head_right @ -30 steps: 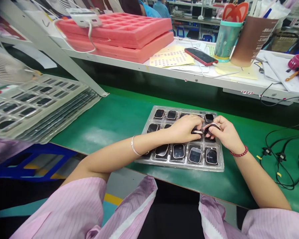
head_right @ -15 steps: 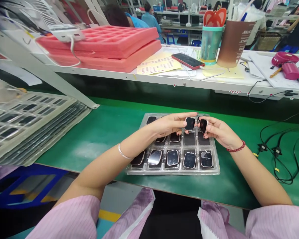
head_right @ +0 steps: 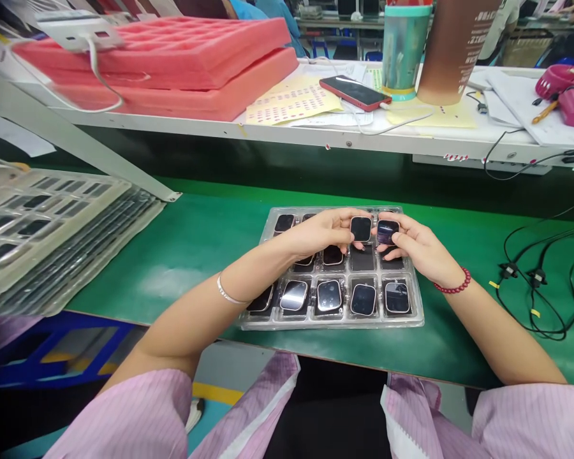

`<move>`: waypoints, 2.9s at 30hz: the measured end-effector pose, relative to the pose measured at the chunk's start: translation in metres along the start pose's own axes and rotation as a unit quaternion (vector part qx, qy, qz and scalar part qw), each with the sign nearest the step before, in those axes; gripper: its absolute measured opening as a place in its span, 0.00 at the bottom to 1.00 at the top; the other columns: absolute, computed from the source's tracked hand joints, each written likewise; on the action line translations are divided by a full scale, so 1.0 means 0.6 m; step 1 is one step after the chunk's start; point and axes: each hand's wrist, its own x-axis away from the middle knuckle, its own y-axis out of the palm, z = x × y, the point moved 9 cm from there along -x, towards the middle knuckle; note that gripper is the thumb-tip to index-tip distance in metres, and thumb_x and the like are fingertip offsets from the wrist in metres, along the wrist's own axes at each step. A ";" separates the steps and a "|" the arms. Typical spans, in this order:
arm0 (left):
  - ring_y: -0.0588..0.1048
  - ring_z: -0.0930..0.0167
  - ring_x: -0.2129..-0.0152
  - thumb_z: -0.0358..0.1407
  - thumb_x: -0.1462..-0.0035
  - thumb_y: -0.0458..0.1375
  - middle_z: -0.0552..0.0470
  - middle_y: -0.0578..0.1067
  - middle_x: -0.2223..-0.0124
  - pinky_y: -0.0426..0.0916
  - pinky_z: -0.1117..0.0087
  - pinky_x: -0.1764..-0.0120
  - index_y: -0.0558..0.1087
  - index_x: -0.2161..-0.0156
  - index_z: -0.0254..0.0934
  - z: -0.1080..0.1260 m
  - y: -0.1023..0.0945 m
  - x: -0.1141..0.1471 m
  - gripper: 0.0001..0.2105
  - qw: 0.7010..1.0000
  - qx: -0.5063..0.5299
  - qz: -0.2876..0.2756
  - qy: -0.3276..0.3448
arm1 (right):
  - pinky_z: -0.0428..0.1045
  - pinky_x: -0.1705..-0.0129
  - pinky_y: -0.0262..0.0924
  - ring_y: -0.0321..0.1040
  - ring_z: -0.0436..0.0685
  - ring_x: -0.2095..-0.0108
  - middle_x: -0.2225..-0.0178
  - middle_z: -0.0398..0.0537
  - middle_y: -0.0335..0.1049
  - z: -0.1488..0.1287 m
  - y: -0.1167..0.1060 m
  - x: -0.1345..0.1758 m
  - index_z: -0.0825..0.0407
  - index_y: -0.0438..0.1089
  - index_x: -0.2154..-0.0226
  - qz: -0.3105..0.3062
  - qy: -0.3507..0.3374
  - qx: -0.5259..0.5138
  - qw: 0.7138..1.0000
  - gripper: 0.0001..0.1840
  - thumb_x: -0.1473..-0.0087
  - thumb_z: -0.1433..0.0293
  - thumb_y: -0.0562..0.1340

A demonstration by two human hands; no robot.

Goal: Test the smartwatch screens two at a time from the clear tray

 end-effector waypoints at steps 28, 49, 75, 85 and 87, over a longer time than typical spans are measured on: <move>0.77 0.73 0.70 0.18 0.52 0.53 0.47 0.76 0.60 0.64 0.80 0.77 0.69 0.49 0.31 0.009 -0.052 -0.007 0.23 0.989 -0.023 0.147 0.026 | 0.46 0.65 0.73 0.73 0.53 0.65 0.53 0.49 0.73 -0.012 0.012 -0.056 0.49 0.69 0.51 0.011 -0.026 -0.051 0.998 0.25 0.53 0.68 0.70; 0.72 0.79 0.80 0.23 0.44 0.54 0.54 0.74 0.72 0.65 0.80 0.74 0.72 0.59 0.30 0.015 -0.058 -0.002 0.08 0.983 -0.075 0.164 0.036 | 0.47 0.70 0.71 0.72 0.52 0.71 0.61 0.52 0.75 -0.008 0.026 -0.063 0.53 0.70 0.55 -0.004 -0.089 0.063 0.994 0.22 0.45 0.55 0.67; 0.72 0.77 0.75 0.23 0.45 0.52 0.53 0.73 0.68 0.68 0.75 0.68 0.70 0.57 0.31 0.013 -0.048 -0.006 0.11 0.986 -0.044 0.147 0.063 | 0.44 0.78 0.64 0.65 0.49 0.78 0.65 0.49 0.74 -0.009 0.025 -0.064 0.52 0.68 0.56 0.012 -0.085 0.062 0.994 0.19 0.45 0.57 0.65; 0.72 0.77 0.76 0.27 0.46 0.55 0.53 0.73 0.66 0.67 0.75 0.69 0.70 0.59 0.32 0.009 -0.058 -0.007 0.08 0.980 -0.087 0.164 0.075 | 0.45 0.75 0.66 0.70 0.52 0.73 0.62 0.49 0.73 -0.011 0.023 -0.063 0.52 0.68 0.56 0.018 -0.082 0.059 0.995 0.15 0.47 0.65 0.62; 0.72 0.78 0.77 0.23 0.45 0.49 0.54 0.73 0.67 0.66 0.76 0.69 0.70 0.57 0.33 0.005 -0.058 -0.009 0.13 0.981 -0.087 0.163 0.060 | 0.45 0.76 0.64 0.67 0.50 0.76 0.65 0.48 0.73 -0.016 0.024 -0.061 0.52 0.68 0.58 0.023 -0.097 0.090 0.991 0.14 0.48 0.66 0.63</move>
